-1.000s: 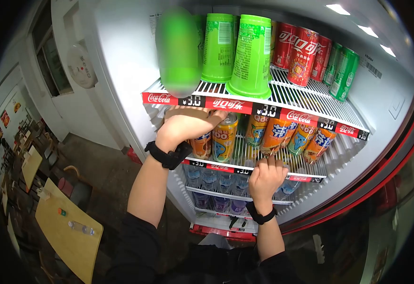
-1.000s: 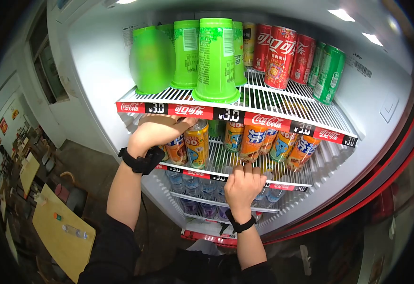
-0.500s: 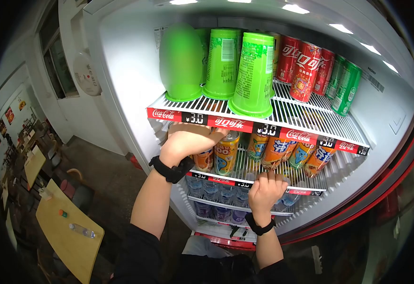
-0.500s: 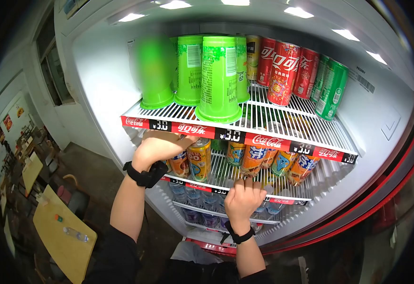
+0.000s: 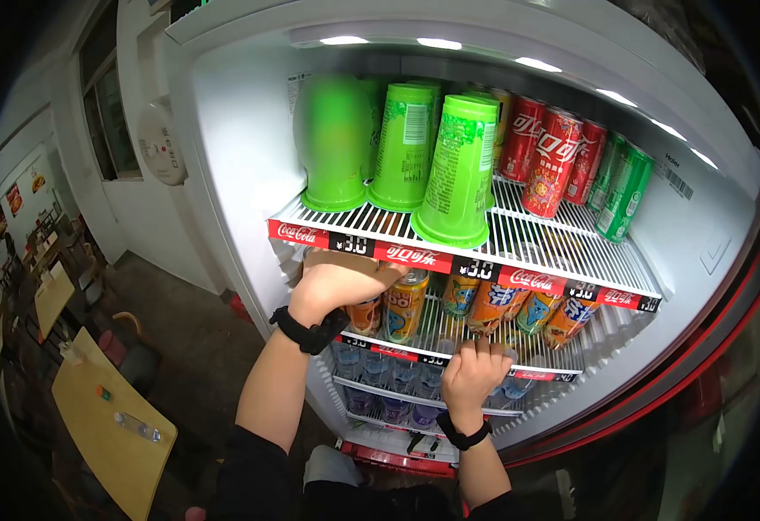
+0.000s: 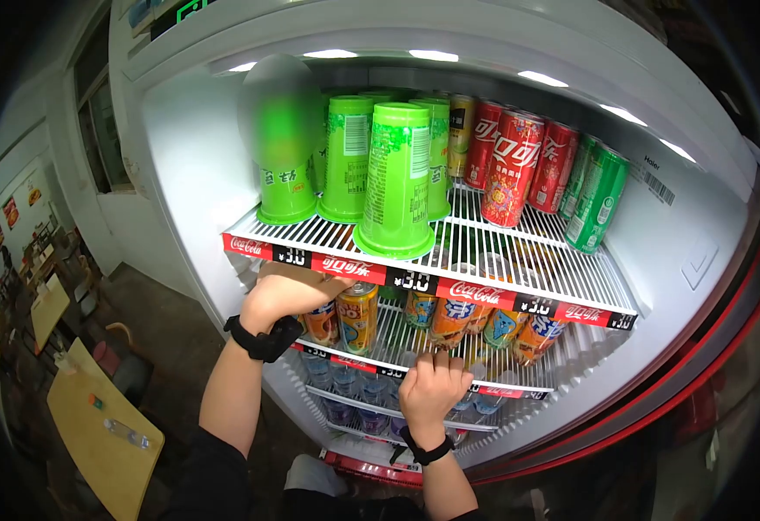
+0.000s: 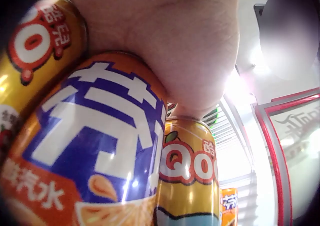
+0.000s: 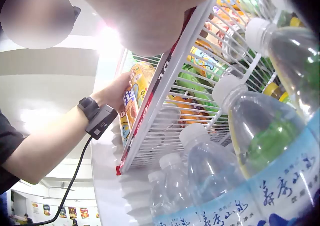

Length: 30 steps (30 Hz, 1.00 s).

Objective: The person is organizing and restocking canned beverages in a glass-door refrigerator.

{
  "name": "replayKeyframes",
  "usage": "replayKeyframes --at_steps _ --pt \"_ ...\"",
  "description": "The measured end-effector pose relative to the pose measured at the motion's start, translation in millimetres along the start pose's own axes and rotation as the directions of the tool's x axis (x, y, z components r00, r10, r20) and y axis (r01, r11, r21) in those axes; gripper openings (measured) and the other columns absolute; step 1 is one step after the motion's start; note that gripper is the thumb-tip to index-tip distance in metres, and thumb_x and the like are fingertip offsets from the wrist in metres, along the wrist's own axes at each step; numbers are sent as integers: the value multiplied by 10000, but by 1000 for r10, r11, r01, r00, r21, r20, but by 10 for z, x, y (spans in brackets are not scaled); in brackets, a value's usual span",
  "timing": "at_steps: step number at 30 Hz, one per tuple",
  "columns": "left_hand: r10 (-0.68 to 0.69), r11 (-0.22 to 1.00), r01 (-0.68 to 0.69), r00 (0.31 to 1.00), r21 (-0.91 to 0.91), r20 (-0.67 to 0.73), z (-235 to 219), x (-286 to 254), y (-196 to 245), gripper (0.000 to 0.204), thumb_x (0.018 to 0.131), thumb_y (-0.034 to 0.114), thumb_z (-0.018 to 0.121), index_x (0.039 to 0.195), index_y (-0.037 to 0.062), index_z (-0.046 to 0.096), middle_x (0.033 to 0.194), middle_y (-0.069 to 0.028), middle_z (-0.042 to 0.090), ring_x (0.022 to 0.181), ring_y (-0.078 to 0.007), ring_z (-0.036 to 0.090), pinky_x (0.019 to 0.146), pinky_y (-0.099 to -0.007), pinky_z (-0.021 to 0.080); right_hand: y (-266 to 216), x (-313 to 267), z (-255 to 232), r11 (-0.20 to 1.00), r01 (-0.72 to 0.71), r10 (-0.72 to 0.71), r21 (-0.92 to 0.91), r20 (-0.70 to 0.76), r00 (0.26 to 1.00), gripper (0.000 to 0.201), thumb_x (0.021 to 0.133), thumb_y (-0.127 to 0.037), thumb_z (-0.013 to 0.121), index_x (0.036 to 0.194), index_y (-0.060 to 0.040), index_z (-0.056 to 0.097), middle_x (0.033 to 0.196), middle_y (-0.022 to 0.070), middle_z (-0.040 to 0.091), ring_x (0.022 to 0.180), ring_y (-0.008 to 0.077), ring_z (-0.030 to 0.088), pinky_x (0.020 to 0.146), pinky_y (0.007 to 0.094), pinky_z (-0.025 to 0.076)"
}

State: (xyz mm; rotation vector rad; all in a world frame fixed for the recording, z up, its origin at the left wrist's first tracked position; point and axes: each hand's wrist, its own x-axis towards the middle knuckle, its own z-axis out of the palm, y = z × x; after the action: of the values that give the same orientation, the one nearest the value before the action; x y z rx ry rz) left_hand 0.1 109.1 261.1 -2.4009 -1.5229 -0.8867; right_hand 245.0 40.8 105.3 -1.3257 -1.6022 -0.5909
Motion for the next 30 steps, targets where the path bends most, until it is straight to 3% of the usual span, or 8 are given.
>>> replayKeyframes --at_steps 3,7,10,12,14,16,25,30 --pt "-37 999 36 997 9 65 -2 -7 -7 445 975 407 717 1312 118 699 1262 -114 756 1116 -331 730 972 -435 578 -1 -5 -6 1000 -8 8 0 7 1000 109 786 -178 634 836 -81 632 878 121 579 873 347 536 755 473 352" --pt "83 996 -83 997 -25 -10 -50 2 34 444 979 408 710 1317 120 700 1262 -118 750 1128 -348 720 992 -454 567 4 -22 -2 1000 -25 25 -4 29 999 117 778 -184 636 832 -79 641 875 124 581 868 350 539 757 476 354" --pt "33 999 -33 999 -13 10 -103 2 93 457 981 423 707 1323 120 696 1262 -117 749 1127 -350 719 982 -457 567 16 -26 9 1000 -22 22 1 26 999 133 772 -200 639 833 -82 652 871 126 579 863 353 539 759 480 355" --pt "136 991 -136 988 7 -68 -66 9 65 420 992 402 699 1304 122 707 1246 -111 756 1095 -339 729 961 -454 576 10 -28 -4 1000 -29 28 7 35 999 141 771 -206 640 837 -82 656 872 127 581 867 355 540 761 481 354" --pt "100 993 -101 995 -58 -23 -120 29 109 395 1002 393 690 1288 122 714 1225 -103 764 1074 -334 736 942 -456 582 9 -28 -24 1000 -26 26 8 42 999 132 781 -200 626 820 -75 640 866 132 575 870 360 536 771 484 352" --pt "149 987 -155 978 -34 -149 -127 39 137 373 989 434 672 1182 123 740 1131 -90 788 1017 -322 750 905 -436 601 -7 -10 -36 999 -24 23 21 43 999 127 803 -189 596 791 -64 612 856 141 566 869 365 523 793 488 351" --pt "2 998 -9 994 -64 -109 -108 -33 162 433 963 491 668 1228 156 741 1165 -84 784 1061 -323 744 953 -465 590 -14 -26 -63 999 -14 13 31 26 1000 69 794 -135 627 798 -66 624 881 139 588 909 362 555 818 492 382" --pt "-5 997 -6 988 -72 -152 -155 -84 212 393 982 466 678 1182 134 744 1113 -103 784 989 -337 749 875 -462 592 31 -60 -60 1000 13 -14 16 51 999 89 792 -153 649 844 -80 650 890 128 596 917 357 562 810 485 384"
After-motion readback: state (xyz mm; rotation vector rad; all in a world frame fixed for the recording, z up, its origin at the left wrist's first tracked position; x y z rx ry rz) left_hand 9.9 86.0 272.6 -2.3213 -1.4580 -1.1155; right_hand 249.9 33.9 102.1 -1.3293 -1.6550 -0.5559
